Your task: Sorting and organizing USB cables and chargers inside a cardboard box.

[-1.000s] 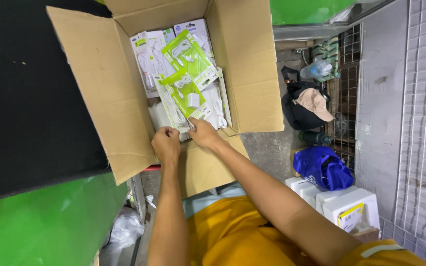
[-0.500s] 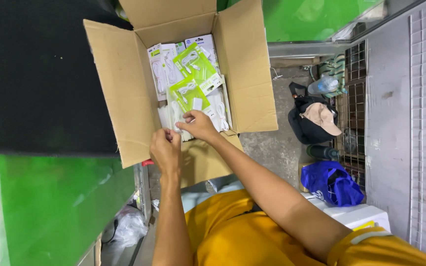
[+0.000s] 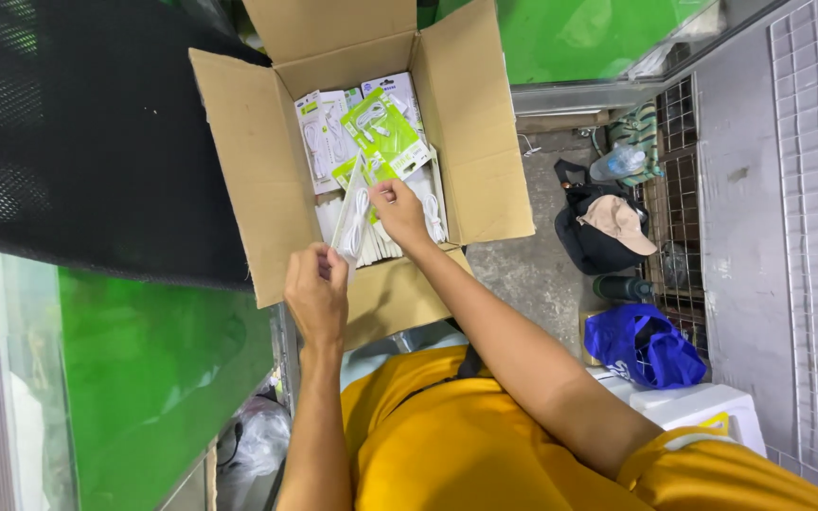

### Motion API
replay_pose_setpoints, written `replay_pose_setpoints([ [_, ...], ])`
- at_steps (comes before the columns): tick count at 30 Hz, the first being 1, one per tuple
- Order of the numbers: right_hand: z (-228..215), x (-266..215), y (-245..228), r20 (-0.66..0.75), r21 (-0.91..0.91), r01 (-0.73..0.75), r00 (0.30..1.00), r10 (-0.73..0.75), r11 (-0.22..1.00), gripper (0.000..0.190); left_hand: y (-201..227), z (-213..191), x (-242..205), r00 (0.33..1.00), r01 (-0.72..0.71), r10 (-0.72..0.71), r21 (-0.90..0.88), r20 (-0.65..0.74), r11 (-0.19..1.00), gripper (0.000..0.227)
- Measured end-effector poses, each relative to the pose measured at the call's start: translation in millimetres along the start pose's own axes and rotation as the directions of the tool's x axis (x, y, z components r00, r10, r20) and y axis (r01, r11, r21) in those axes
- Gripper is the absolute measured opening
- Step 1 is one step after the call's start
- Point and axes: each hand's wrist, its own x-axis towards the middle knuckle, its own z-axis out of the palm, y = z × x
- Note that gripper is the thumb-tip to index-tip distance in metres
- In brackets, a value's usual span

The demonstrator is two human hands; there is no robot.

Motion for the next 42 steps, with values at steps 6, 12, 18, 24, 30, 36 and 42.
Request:
replay_pose_setpoints([
  [6,0.4,-20.4,-24.7,0.157,0.104,-0.017,0.988,0.001,0.994,0.027,-2.8,-19.5,15.2,0.997,-0.072,0.071,-0.066,-0.019,0.995,0.004],
  [12,5.1,-67.5,-108.1,0.245,0.133,-0.276,0.940,0.238,0.952,0.031,-1.9,-33.0,21.9,0.981,-0.192,0.194,-0.087,0.015,0.978,0.010],
  [18,1.0,-71.7,-98.3,0.319,0.309,-0.315,0.923,0.214,0.897,0.036,-6.1,-46.8,17.6,0.962,-0.258,0.263,-0.069,0.079,0.964,0.016],
  [24,4.5,-81.0,-98.4,0.212,0.317,-0.190,0.969,0.126,0.929,0.035,-3.5,-59.7,18.2,0.945,-0.285,0.302,-0.136,0.124,0.949,0.017],
  [30,16.7,-98.6,-101.1,-0.039,-0.142,0.274,0.959,-0.282,0.951,0.033,-12.3,-54.0,27.2,0.943,0.165,-0.075,-0.258,0.323,0.952,0.017],
  [36,16.6,-131.2,-138.3,-0.019,-0.414,0.425,0.880,-0.475,0.805,0.037,-41.4,-29.4,34.4,0.901,0.397,-0.172,-0.597,0.399,0.697,0.021],
  [42,9.9,-136.8,-138.4,0.007,-0.412,0.433,0.881,-0.473,0.801,0.035,-47.5,-12.8,29.0,0.920,0.358,-0.154,-0.611,0.361,0.707,0.016],
])
